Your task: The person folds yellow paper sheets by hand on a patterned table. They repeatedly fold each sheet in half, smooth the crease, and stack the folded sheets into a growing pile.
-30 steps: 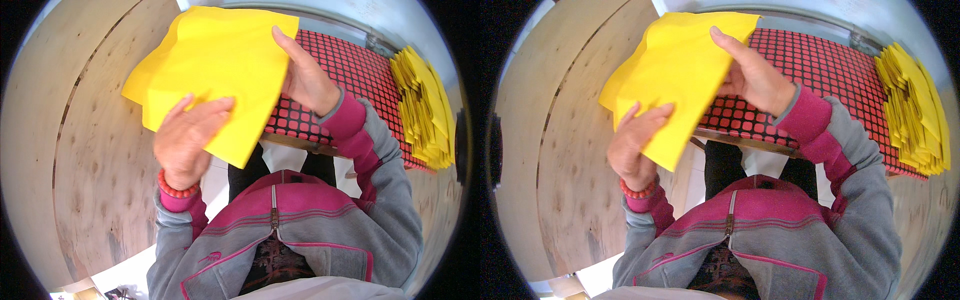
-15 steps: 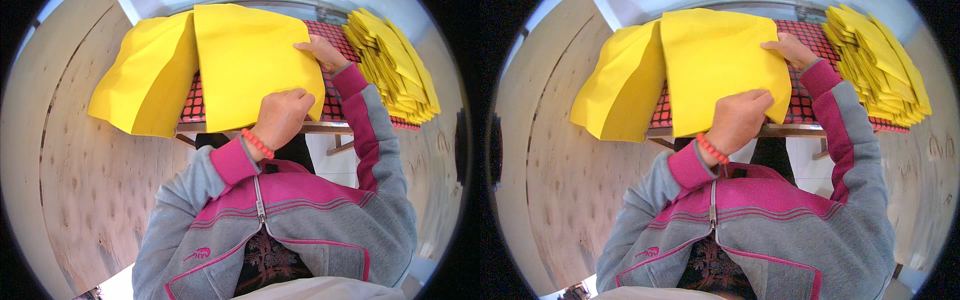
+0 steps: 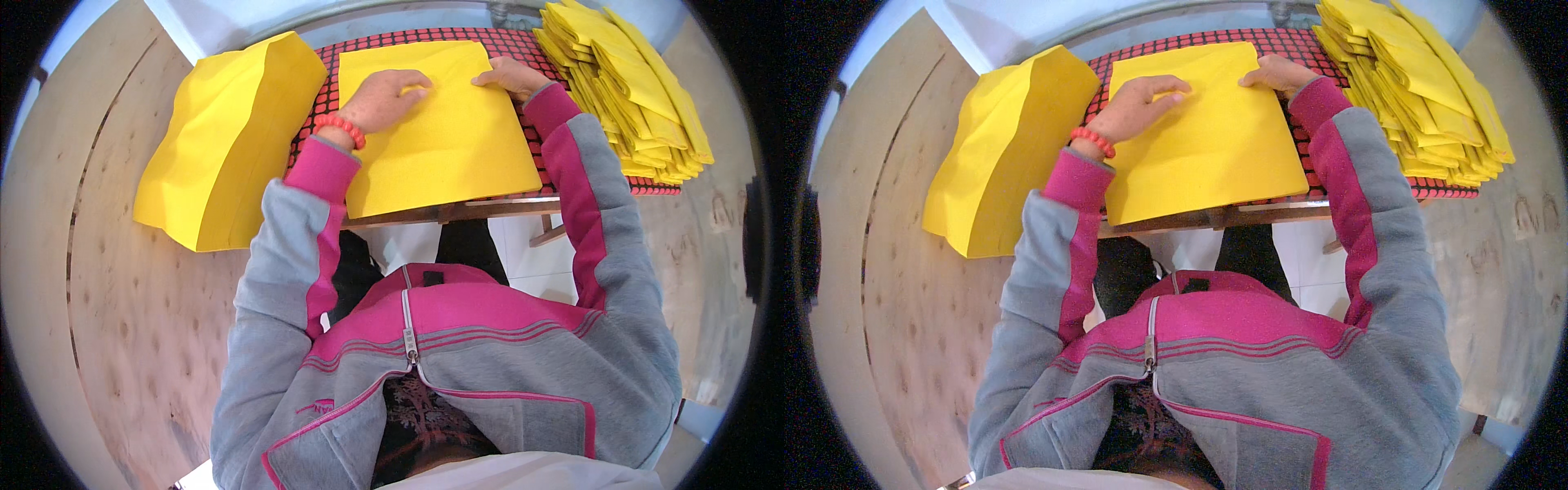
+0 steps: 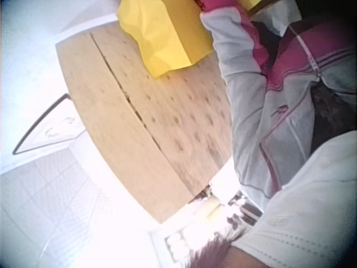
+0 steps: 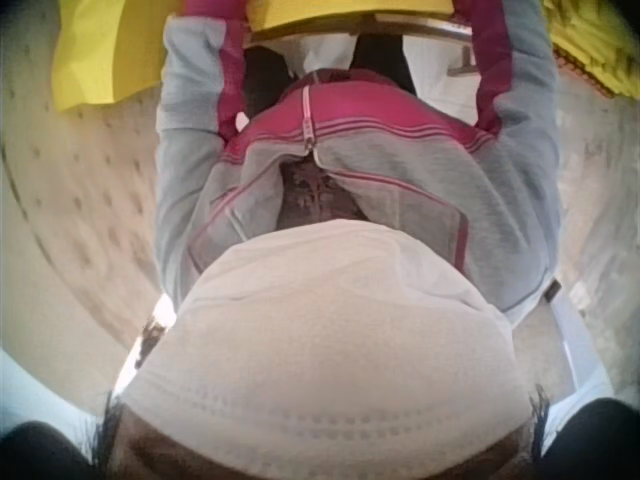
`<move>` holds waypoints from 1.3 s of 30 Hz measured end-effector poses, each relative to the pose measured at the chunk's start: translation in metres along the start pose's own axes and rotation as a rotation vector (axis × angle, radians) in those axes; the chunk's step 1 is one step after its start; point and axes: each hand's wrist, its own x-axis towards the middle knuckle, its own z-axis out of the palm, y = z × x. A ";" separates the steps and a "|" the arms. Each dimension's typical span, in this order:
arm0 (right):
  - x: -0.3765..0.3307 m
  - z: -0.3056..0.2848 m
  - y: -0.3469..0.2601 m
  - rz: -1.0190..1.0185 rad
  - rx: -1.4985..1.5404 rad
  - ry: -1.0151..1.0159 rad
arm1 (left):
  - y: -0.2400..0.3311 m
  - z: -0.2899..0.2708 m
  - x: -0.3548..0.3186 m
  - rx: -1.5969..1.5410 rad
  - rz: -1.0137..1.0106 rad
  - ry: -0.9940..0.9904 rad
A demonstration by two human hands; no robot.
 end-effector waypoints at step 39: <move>0.040 -0.034 -0.014 0.115 0.023 0.155 | -0.040 0.038 0.007 0.395 -0.137 -0.159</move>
